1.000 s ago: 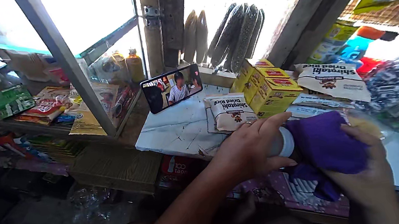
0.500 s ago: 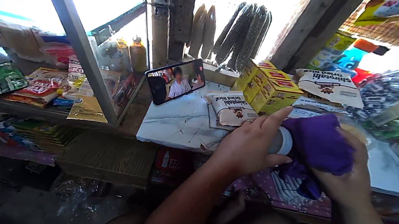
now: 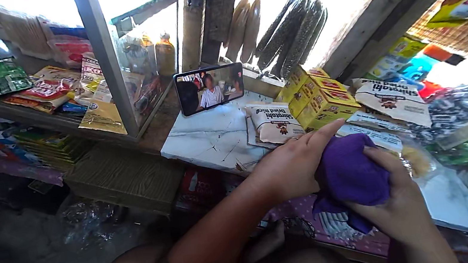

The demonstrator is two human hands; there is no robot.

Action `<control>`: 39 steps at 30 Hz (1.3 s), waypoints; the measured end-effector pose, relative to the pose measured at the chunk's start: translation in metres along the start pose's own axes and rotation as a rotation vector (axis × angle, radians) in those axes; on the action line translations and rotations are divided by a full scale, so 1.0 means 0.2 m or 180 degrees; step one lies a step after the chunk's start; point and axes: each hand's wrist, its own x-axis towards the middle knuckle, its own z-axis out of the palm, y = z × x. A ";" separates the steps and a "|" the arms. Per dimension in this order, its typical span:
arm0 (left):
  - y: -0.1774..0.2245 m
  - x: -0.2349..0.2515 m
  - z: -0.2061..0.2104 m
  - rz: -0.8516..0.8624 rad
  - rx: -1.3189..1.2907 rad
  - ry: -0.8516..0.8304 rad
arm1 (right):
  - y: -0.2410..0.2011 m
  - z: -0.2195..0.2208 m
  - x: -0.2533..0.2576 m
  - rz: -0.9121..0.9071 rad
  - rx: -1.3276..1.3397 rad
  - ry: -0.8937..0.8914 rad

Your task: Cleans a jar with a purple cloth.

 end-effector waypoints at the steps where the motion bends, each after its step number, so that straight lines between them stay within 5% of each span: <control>1: 0.00 0.00 0.00 0.0021 0.0025 0.0001 | 0.01 -0.01 0.01 0.0071 0.0090 -0.0021; 14: -0.02 0.00 0.02 0.0215 -0.0003 0.0079 | 0.14 0.06 -0.20 -0.0470 0.0123 0.0628; 22: -0.07 0.00 0.04 0.0656 -0.0082 0.0150 | 0.13 0.02 -0.26 -0.0068 0.0178 0.0891; 34: -0.06 -0.01 0.02 0.0637 -0.0311 0.0077 | 0.13 0.00 -0.22 -0.0362 -0.0068 0.1092; 39: -0.05 -0.01 0.00 0.0715 -0.0610 -0.0070 | 0.13 0.01 -0.23 0.0098 0.0236 0.1429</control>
